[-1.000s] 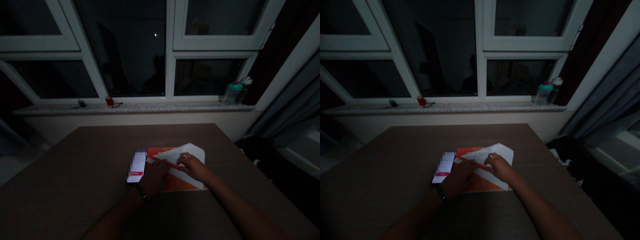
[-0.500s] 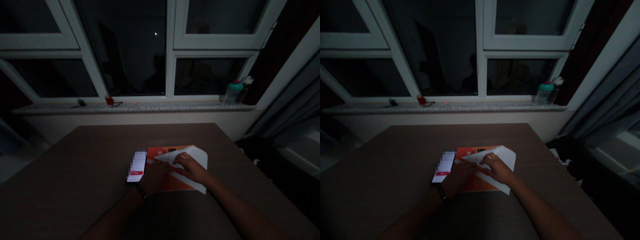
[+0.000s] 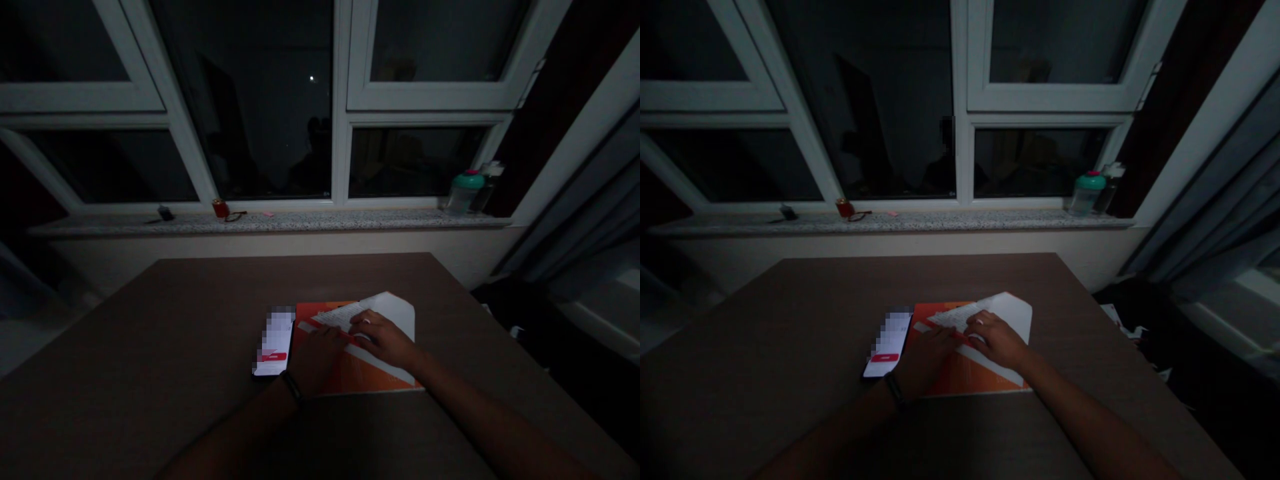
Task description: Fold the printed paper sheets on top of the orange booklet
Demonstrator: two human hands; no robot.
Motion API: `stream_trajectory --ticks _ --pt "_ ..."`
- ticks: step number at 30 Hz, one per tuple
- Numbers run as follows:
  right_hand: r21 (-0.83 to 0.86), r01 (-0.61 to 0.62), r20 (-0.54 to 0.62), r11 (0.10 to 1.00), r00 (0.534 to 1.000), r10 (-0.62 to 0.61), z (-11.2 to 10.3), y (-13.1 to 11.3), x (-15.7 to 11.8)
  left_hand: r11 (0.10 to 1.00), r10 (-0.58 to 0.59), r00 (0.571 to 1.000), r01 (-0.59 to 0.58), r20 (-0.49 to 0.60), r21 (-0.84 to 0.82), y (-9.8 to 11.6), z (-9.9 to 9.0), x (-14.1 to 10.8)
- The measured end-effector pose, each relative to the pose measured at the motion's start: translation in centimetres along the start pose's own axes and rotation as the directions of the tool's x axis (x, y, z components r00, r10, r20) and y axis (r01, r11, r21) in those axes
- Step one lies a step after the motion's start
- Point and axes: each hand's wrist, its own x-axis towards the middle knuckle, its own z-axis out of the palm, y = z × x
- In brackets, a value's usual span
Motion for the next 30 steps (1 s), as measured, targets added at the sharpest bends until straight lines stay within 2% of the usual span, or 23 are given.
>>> stream_trajectory --ticks 4,14,20,22,27,30 --pt "-0.009 0.013 0.009 1.0 1.0 -0.013 -0.1 -0.1 -0.2 0.999 0.025 1.0 -0.025 -0.002 0.035 -0.4 0.7 -0.4" --pt "-0.005 0.07 -0.035 0.998 0.997 -0.07 0.4 0.7 -0.2 0.997 0.071 0.997 -0.071 -0.01 -0.012 -0.9 0.4 0.1" --pt "0.038 0.088 -0.041 0.995 0.995 -0.087 0.2 0.5 -0.2 0.997 0.074 0.997 -0.075 0.021 0.034 -0.2 0.4 -0.4" --pt "0.048 0.08 -0.037 0.996 0.996 -0.079 0.2 0.5 -0.2 0.997 0.055 0.998 -0.055 0.004 0.058 0.2 0.3 -0.6" --pt "0.06 0.072 -0.02 0.996 0.997 -0.071 0.1 0.4 -0.2 0.99 -0.077 0.994 0.086 -0.08 0.115 0.4 0.5 -1.2" --pt "0.07 0.071 -0.014 0.995 0.997 -0.07 0.1 0.4 -0.1 0.982 -0.117 0.99 0.127 -0.08 0.139 0.2 0.6 -1.5"
